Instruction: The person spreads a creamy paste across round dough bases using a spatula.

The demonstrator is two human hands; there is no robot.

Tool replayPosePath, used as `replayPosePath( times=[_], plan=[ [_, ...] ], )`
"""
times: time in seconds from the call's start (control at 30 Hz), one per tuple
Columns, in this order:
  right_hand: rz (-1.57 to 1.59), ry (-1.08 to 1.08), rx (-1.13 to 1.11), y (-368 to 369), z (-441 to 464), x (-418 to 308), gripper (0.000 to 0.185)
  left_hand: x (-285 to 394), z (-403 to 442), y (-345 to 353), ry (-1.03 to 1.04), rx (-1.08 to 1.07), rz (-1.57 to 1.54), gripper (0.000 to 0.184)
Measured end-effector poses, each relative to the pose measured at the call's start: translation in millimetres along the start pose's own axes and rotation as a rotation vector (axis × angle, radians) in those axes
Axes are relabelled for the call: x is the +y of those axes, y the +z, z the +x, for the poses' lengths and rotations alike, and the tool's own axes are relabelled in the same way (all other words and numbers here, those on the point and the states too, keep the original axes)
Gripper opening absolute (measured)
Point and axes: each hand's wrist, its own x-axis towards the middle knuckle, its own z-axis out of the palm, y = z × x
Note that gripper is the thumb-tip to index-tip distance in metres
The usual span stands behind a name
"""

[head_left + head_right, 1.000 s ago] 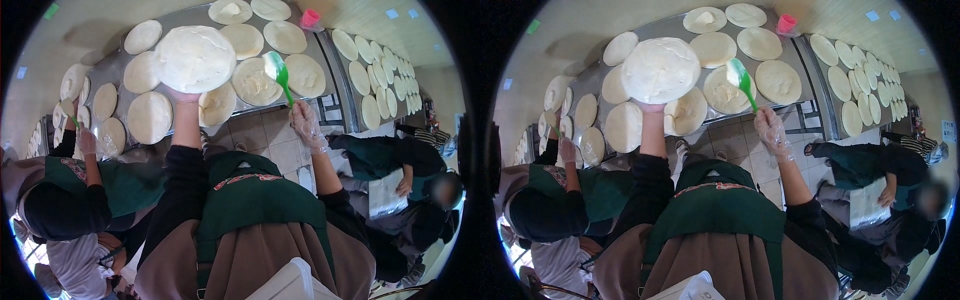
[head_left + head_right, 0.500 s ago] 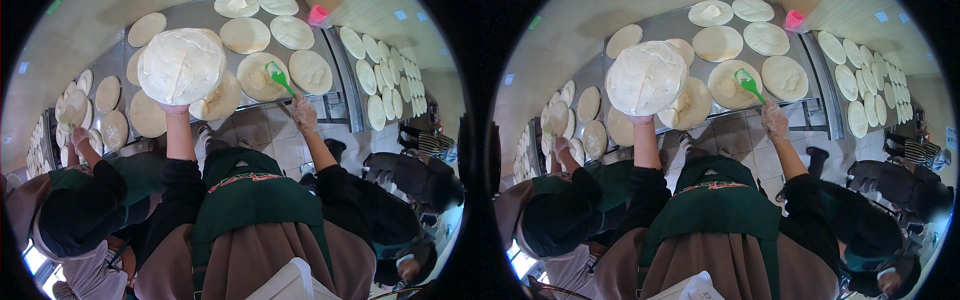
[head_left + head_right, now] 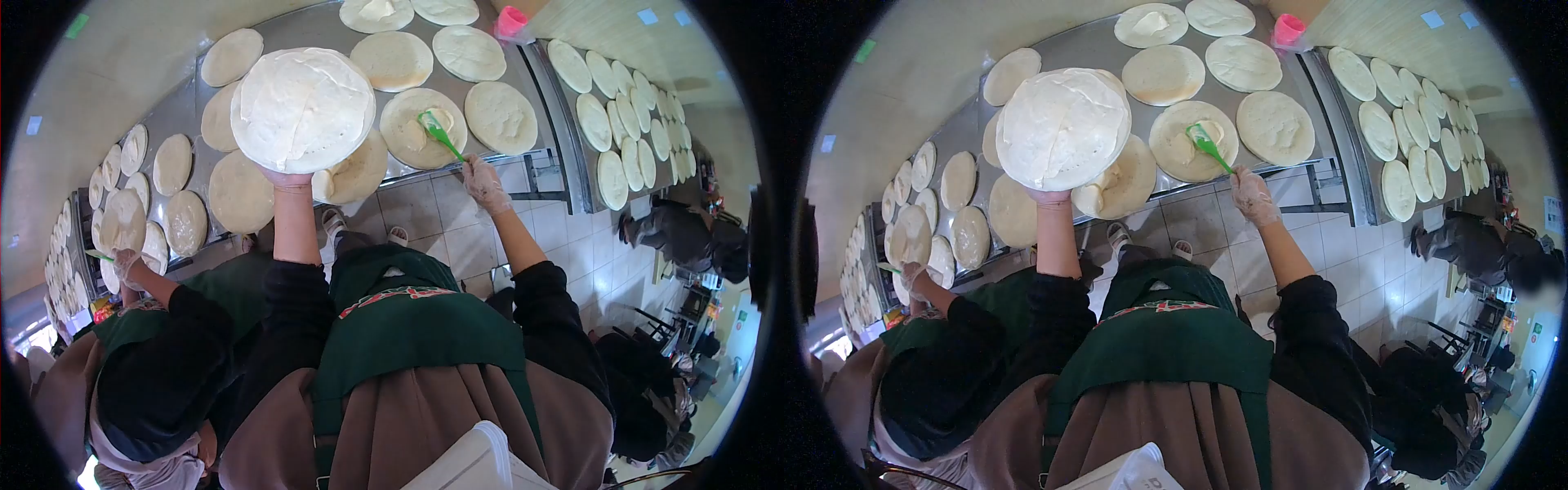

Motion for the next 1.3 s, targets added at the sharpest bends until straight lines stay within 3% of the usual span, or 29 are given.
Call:
replayPosePath(
  times=[0.07, 0.2, 0.27, 0.4, 0.47, 0.57, 0.67, 0.9, 0.97, 1.1, 1.17, 1.2, 1.3],
  plan=[
    [0.193, -0.006, -0.043, -0.2, 1.8, 6.6, 0.015, -5.5, 5.8, -4.3, -0.039, -0.029, -0.048, 0.061],
    [0.226, -0.069, 0.021, -3.2, -8.2, 8.0, 0.013, -7.7, 15.2, -13.5, -0.108, -0.087, -0.143, 0.061],
    [0.295, 0.013, 0.115, -1.2, -11.3, 10.2, 0.011, -20.0, 19.2, -16.8, -0.137, -0.114, -0.187, 0.060],
    [0.392, 0.114, 0.114, -52.6, -23.3, -39.8, 0.011, -33.6, 19.6, -17.2, -0.182, -0.177, -0.269, 0.060],
    [0.622, 0.193, 0.106, -73.8, -28.0, -63.1, 0.013, -42.1, 20.0, -15.7, -0.206, -0.209, -0.310, 0.060],
    [0.762, 0.164, 0.108, -89.7, -29.0, -87.2, 0.013, -46.1, 19.3, -17.9, -0.251, -0.260, -0.374, 0.060],
    [0.594, -0.032, 0.155, -116.5, -21.2, -118.2, 0.012, -58.0, 18.0, -17.7, -0.309, -0.314, -0.442, 0.059],
    [0.245, -0.179, 0.268, -132.9, -0.9, -151.4, 0.011, -70.9, 6.8, 9.1, -0.465, -0.252, -0.340, 0.055],
    [0.200, -0.357, 0.217, -130.7, -1.4, -152.8, 0.011, -74.1, 7.5, 6.9, -0.609, -0.247, -0.391, 0.055],
    [0.094, -0.533, 0.145, -131.3, -14.3, -155.0, 0.011, -83.4, 14.8, -23.7, -0.630, -0.429, -0.512, 0.057],
    [-0.079, -0.549, -0.115, -146.8, -23.1, -168.6, 0.011, -82.8, 13.1, -21.1, -0.549, -0.428, -0.290, 0.058],
    [-0.079, -0.551, -0.114, -145.1, -26.5, -168.4, 0.011, -79.5, 12.2, -15.1, -0.725, -0.377, -0.494, 0.059],
    [0.076, -0.640, 0.037, -137.5, -30.5, -161.0, 0.012, -82.6, 10.2, -19.1, -0.620, -0.370, -0.390, 0.057]
  ],
)
